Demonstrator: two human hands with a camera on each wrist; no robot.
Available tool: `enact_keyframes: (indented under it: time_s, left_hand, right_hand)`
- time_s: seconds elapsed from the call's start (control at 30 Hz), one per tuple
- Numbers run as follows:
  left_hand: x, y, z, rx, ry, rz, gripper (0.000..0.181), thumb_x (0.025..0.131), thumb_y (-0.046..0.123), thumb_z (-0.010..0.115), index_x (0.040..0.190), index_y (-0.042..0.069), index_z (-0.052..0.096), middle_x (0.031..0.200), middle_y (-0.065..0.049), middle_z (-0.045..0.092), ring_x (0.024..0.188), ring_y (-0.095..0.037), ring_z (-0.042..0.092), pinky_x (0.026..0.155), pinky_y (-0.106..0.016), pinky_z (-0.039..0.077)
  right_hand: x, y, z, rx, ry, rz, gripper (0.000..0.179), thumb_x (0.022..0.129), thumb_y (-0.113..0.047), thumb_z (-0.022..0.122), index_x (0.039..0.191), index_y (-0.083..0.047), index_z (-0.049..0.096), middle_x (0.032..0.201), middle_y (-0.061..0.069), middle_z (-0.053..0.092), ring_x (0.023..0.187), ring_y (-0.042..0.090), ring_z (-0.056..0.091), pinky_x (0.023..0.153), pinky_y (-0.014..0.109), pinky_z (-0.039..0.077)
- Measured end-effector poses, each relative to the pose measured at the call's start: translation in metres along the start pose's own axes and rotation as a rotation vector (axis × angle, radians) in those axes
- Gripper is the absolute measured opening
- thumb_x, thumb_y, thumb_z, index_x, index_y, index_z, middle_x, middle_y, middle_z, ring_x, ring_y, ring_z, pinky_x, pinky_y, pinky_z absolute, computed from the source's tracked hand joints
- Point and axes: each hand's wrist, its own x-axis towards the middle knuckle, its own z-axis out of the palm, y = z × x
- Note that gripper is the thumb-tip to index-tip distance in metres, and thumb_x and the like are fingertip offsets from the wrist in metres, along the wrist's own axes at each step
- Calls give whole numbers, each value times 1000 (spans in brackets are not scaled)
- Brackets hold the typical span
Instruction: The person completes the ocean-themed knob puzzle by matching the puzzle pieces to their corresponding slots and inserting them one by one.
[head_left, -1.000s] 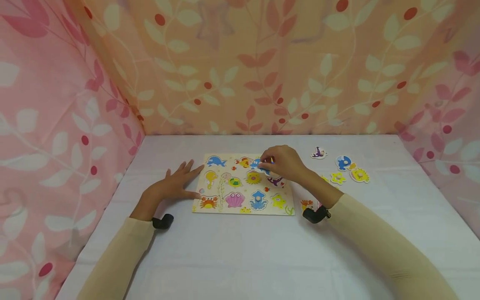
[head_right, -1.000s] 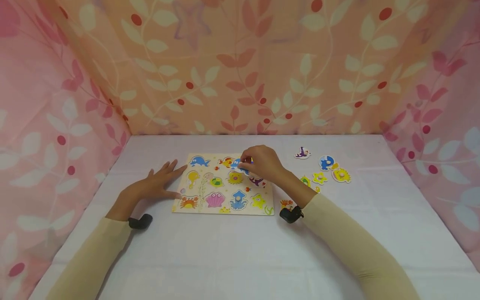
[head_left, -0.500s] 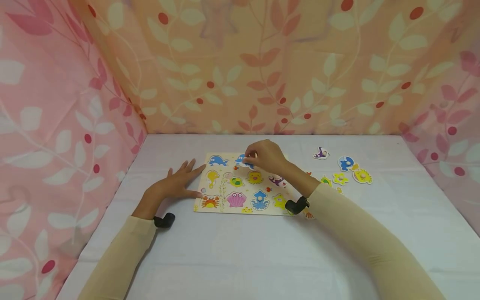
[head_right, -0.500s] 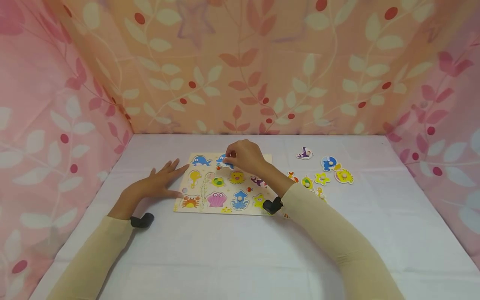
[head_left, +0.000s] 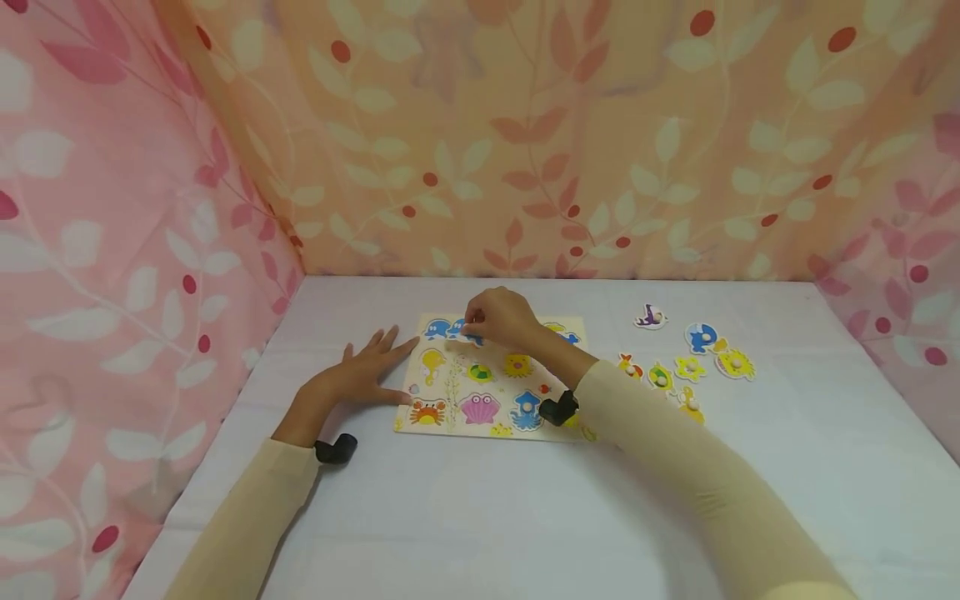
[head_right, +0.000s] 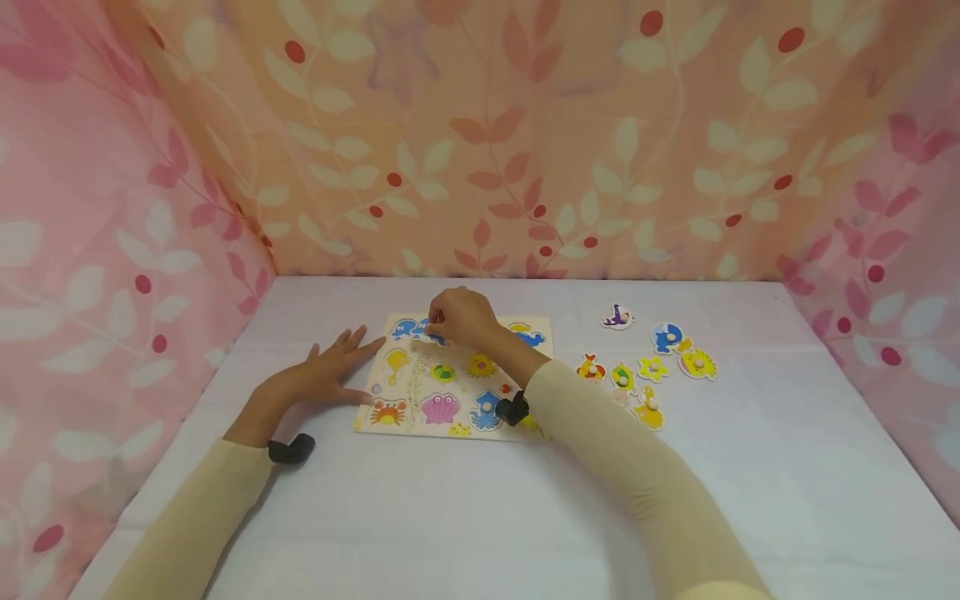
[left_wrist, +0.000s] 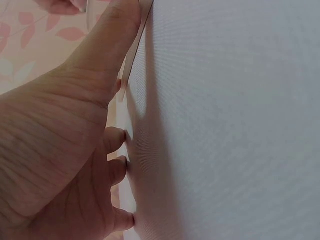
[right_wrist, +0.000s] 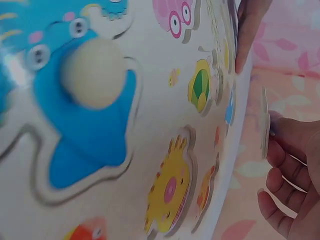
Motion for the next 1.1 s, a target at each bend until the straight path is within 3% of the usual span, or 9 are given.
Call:
enact_keyframes:
  time_s: [0.5, 0.73, 1.1]
  left_hand:
    - [-8, 6, -2, -11, 17, 2, 111, 75, 73, 73, 163, 33, 18, 170, -16, 1, 154, -43, -5, 110, -79, -4]
    - [-6, 4, 0, -5, 18, 10, 111, 76, 74, 71, 163, 35, 16, 170, -14, 0, 155, -41, -6, 110, -78, -4]
    - [-6, 3, -1, -11, 13, 11, 111, 76, 74, 71, 163, 35, 16, 170, -13, -1, 155, -40, -6, 111, -77, -5]
  right_hand:
    - [37, -15, 21, -86, -60, 4, 14, 90, -31, 80, 90, -17, 79, 82, -4, 66, 82, 16, 56, 72, 30, 47]
    - [45, -13, 28, -123, -71, 23, 14, 92, -33, 78, 91, -19, 78, 84, -6, 67, 83, 14, 57, 75, 30, 48]
    - [52, -13, 33, -93, -97, 26, 14, 92, -32, 77, 97, -19, 79, 95, -4, 69, 88, 14, 57, 83, 31, 49]
